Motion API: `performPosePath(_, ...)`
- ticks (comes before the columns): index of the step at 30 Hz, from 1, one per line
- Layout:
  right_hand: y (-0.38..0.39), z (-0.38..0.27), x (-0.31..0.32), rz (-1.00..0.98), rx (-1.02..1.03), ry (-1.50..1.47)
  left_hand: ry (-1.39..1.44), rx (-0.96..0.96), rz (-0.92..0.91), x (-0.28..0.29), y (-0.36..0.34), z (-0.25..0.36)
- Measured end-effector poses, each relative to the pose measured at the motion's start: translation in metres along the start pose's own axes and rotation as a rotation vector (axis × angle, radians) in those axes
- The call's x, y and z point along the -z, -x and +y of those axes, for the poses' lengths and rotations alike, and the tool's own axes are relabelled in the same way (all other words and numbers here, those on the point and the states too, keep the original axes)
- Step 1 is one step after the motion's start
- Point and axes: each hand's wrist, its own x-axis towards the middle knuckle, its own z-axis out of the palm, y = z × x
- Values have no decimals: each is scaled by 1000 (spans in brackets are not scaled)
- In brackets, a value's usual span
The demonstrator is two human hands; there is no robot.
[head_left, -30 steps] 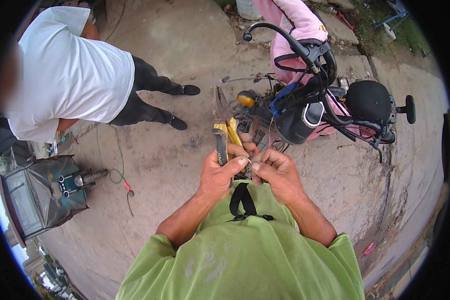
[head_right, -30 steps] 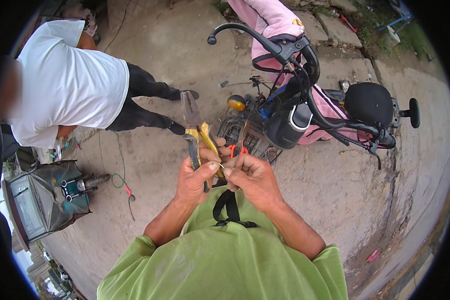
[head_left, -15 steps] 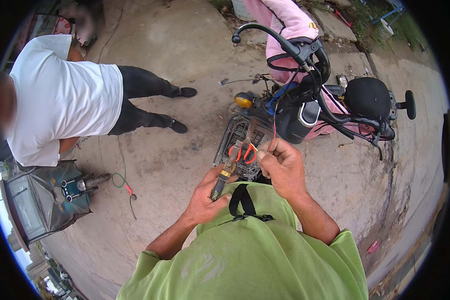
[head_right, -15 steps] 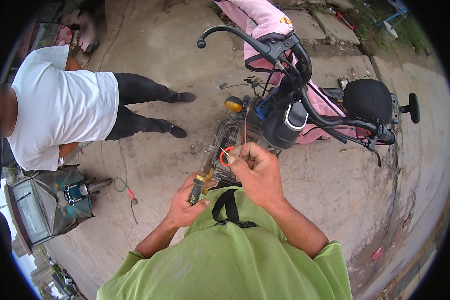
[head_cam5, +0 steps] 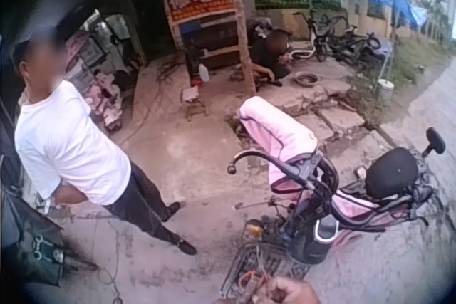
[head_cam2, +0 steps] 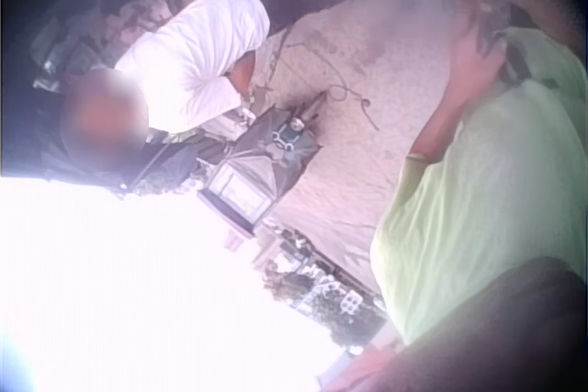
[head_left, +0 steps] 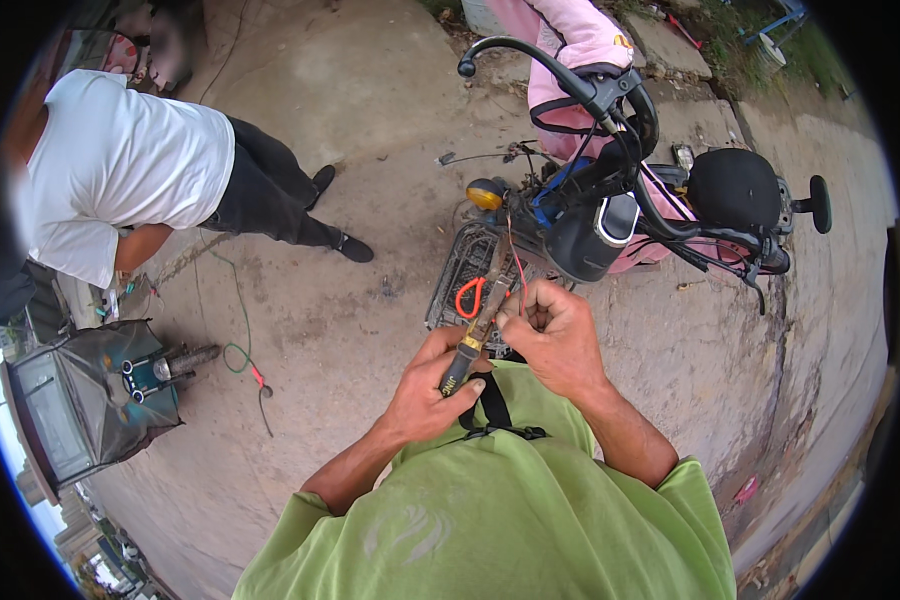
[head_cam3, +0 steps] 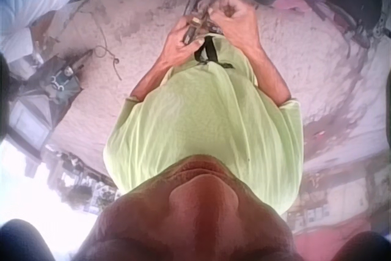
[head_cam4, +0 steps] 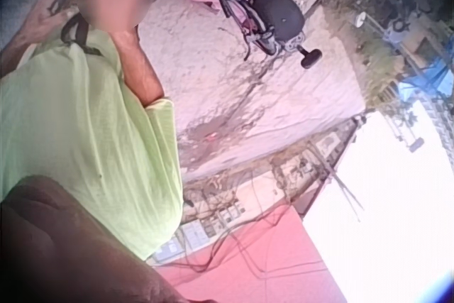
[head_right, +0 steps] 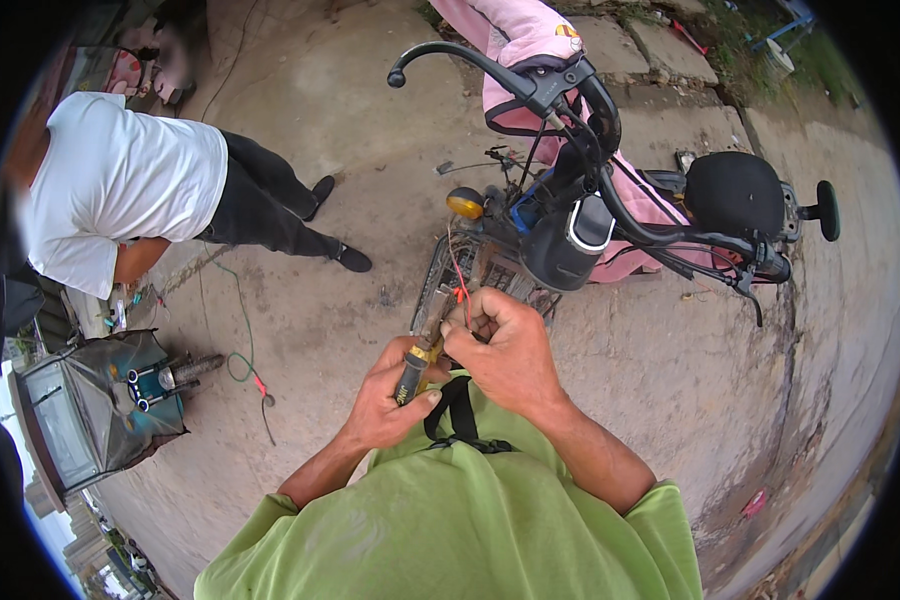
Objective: The person strips insulation from wires on an electric bicycle using pliers and scissors, then twists the exposed strands together. The work is performed at the front of the bike near the handlebars and basket.
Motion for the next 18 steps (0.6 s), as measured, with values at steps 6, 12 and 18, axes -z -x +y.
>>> performPosePath(6, -2, 8, 7, -17, -9, 60, -45, 1, 25, 0, -2, 1)
performPosePath(12, -1, 6, 3, -12, -47, -12, -59, -4, 78, -2, -1, -2)
performPosePath(18, -4, 9, 1, -12, 11, 15, -105, -7, 119, -4, 1, -4)
